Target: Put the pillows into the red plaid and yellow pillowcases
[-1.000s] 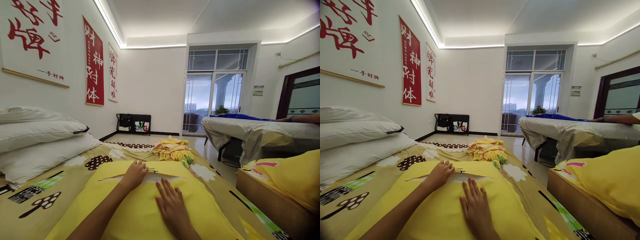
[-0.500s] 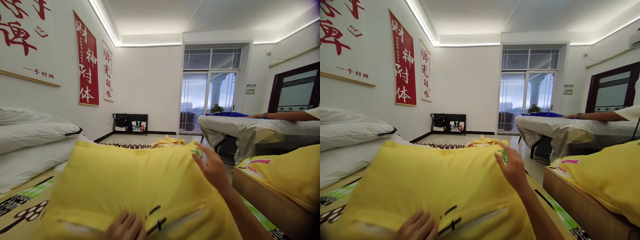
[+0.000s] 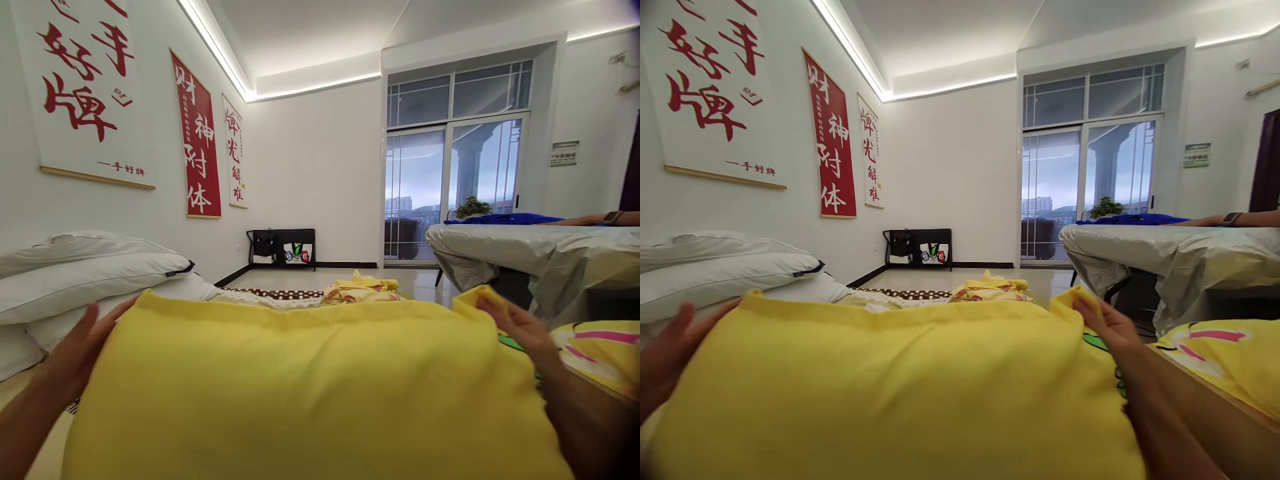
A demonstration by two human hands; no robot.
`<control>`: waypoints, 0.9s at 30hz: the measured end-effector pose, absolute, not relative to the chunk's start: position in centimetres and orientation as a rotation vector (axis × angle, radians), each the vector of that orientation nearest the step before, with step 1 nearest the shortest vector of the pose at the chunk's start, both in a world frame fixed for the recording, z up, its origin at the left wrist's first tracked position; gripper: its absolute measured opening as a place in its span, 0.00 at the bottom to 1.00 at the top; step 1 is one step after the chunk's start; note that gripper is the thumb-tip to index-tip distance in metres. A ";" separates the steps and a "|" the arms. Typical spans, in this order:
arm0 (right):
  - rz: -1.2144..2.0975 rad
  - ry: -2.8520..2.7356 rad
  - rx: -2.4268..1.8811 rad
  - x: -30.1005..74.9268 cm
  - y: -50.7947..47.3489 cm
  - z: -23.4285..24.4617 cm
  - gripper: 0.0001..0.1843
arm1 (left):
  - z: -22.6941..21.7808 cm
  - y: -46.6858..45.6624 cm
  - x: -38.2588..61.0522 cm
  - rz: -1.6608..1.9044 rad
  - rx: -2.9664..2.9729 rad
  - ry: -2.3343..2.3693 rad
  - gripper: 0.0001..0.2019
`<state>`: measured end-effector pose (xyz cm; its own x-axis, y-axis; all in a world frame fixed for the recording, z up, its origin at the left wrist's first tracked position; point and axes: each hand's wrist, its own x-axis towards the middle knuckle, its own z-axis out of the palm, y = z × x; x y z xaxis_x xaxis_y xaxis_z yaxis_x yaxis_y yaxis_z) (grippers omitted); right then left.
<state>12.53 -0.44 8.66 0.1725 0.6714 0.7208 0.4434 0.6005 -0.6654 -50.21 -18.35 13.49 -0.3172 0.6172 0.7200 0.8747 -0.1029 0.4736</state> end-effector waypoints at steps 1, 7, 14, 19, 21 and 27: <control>0.216 -1.536 -1.008 12.6 -0.3 8.7 0.28 | 13.4 -18.0 -50.4 -1.623 -1.705 -2.053 0.38; -0.526 -1.532 -1.329 13.5 -1.5 12.6 0.22 | 14.5 -16.0 -48.3 -2.632 -1.162 -2.229 0.25; -0.730 -1.992 -1.338 10.9 -0.3 8.8 0.12 | 14.8 -17.5 -45.5 -2.379 -1.155 -2.161 0.27; -1.022 -1.604 -1.637 13.3 1.9 14.8 0.18 | 16.1 -15.2 -46.0 -2.364 -1.256 -2.064 0.24; -0.993 -1.546 -1.614 13.5 2.6 18.2 0.20 | 17.0 -13.4 -45.9 -2.139 -1.287 -2.080 0.23; -0.805 -1.782 -1.370 2.8 4.1 13.6 0.22 | 11.3 -4.7 -40.2 -1.273 -1.741 -1.714 0.27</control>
<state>2.84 4.12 13.56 -0.1598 0.5096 0.8454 0.9712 0.2344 0.0422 -40.15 -4.65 11.34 -0.1569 0.5828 0.7973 0.9316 -0.1808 0.3154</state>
